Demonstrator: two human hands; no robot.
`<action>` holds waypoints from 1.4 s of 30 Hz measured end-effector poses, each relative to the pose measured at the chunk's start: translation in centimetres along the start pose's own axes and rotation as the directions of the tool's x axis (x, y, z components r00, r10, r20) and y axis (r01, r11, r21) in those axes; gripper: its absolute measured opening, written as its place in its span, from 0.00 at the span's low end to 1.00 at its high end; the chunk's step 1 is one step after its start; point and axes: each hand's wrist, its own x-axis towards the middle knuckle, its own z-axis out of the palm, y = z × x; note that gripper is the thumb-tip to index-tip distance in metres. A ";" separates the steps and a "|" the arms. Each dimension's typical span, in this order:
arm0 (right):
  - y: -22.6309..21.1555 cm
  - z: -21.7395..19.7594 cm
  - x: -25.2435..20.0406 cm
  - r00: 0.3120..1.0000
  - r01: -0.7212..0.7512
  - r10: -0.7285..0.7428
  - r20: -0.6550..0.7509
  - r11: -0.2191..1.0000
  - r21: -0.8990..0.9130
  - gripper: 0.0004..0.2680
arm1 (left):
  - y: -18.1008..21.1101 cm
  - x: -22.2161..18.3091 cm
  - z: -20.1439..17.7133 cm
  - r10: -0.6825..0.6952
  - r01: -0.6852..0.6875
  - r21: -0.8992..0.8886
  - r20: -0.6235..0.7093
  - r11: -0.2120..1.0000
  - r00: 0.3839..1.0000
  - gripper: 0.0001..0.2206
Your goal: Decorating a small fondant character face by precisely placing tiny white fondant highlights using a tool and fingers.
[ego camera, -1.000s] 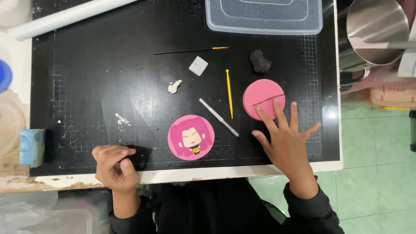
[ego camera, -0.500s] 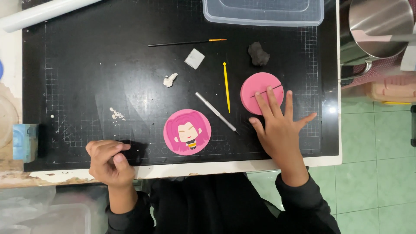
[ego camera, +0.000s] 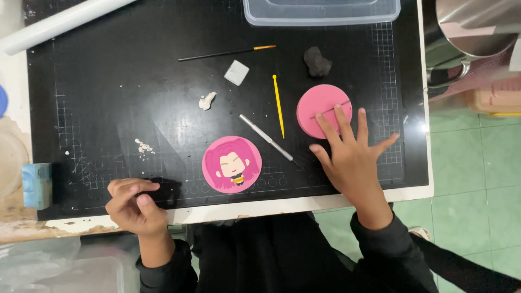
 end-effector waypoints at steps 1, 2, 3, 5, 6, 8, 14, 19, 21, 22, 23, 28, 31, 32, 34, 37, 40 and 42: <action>0.1 0.5 0.5 1.000 -0.007 0.007 0.006 1.000 0.003 0.20 | 0.1 0.1 0.1 -0.002 0.002 -0.001 0.009 1.000 1.000 0.06; 0.1 1.0 0.9 0.999 -0.034 0.032 0.043 0.999 0.028 0.20 | 0.1 0.2 0.1 0.004 -0.005 -0.043 -0.031 0.999 1.000 0.06; 0.3 1.5 1.7 0.996 -0.058 0.054 0.075 0.997 0.050 0.21 | 0.1 0.5 0.3 0.009 -0.016 -0.084 -0.078 0.996 0.997 0.08; 0.3 1.0 0.2 0.998 -0.037 0.035 0.054 0.999 0.034 0.21 | -0.2 0.4 0.2 -0.009 -0.003 -0.090 -0.126 0.996 0.992 0.09; 0.4 0.7 -0.3 0.999 -0.014 0.014 0.031 1.000 0.017 0.22 | -0.4 0.3 0.1 -0.027 0.010 -0.096 -0.177 0.995 0.984 0.11; 0.3 -0.9 -1.1 0.990 -0.040 0.038 0.139 0.999 0.013 0.23 | -0.1 0.3 0.2 -0.031 0.019 -0.074 -0.162 0.997 0.986 0.11; -0.5 -0.6 -2.2 0.994 -0.061 0.056 0.099 0.997 0.053 0.23 | 0.2 0.6 0.4 -0.022 0.013 -0.059 -0.160 0.998 0.987 0.11; -1.2 0.7 -0.1 0.996 0.025 -0.020 -0.091 0.999 0.049 0.20 | 0.0 0.4 0.3 -0.011 -0.001 -0.070 -0.162 0.998 0.987 0.13; -0.8 1.3 0.6 0.972 0.103 -0.104 -0.212 0.995 -0.014 0.19 | 0.0 0.3 0.4 -0.014 0.003 -0.066 -0.168 0.998 0.986 0.13; -0.9 0.8 0.3 0.972 0.104 -0.105 -0.210 0.994 -0.015 0.19 | -0.1 0.3 0.3 -0.016 0.005 -0.066 -0.168 0.998 0.986 0.13; -1.0 0.4 0.1 0.991 0.059 -0.058 -0.122 0.998 0.008 0.19 | -0.2 0.2 0.3 -0.009 -0.004 -0.076 -0.170 0.997 0.985 0.13; -1.2 -0.4 -0.2 0.991 -0.047 0.046 0.122 0.999 -0.001 0.23 | -0.1 0.5 0.4 0.010 -0.023 -0.079 -0.159 0.997 0.987 0.13; -0.8 0.9 0.3 0.995 0.046 -0.045 -0.087 0.999 0.020 0.21 | 0.1 0.5 0.5 -0.003 -0.014 -0.108 -0.152 0.994 0.988 0.12; -0.8 0.9 0.3 0.994 0.050 -0.049 -0.096 0.999 0.014 0.21 | 0.1 0.5 0.4 -0.002 -0.016 -0.109 -0.159 0.994 0.987 0.13; -1.0 0.4 0.2 0.992 0.065 -0.064 -0.111 0.998 0.004 0.21 | -0.1 0.5 0.4 0.002 -0.021 -0.105 -0.178 0.994 0.984 0.13; -1.3 -0.7 -0.6 0.986 -0.029 0.034 0.163 0.999 -0.033 0.25 | 0.0 0.3 0.3 -0.013 -0.006 -0.118 -0.163 0.993 0.987 0.13; -1.3 -0.1 -0.2 0.994 -0.001 0.009 0.112 0.997 -0.072 0.25 | 0.0 0.6 0.4 0.006 -0.019 -0.104 -0.126 0.994 0.992 0.12; -1.3 1.0 0.8 0.990 0.092 -0.099 -0.098 0.993 -0.069 0.22 | -0.2 0.5 0.4 0.017 -0.036 -0.123 -0.151 0.992 0.988 0.12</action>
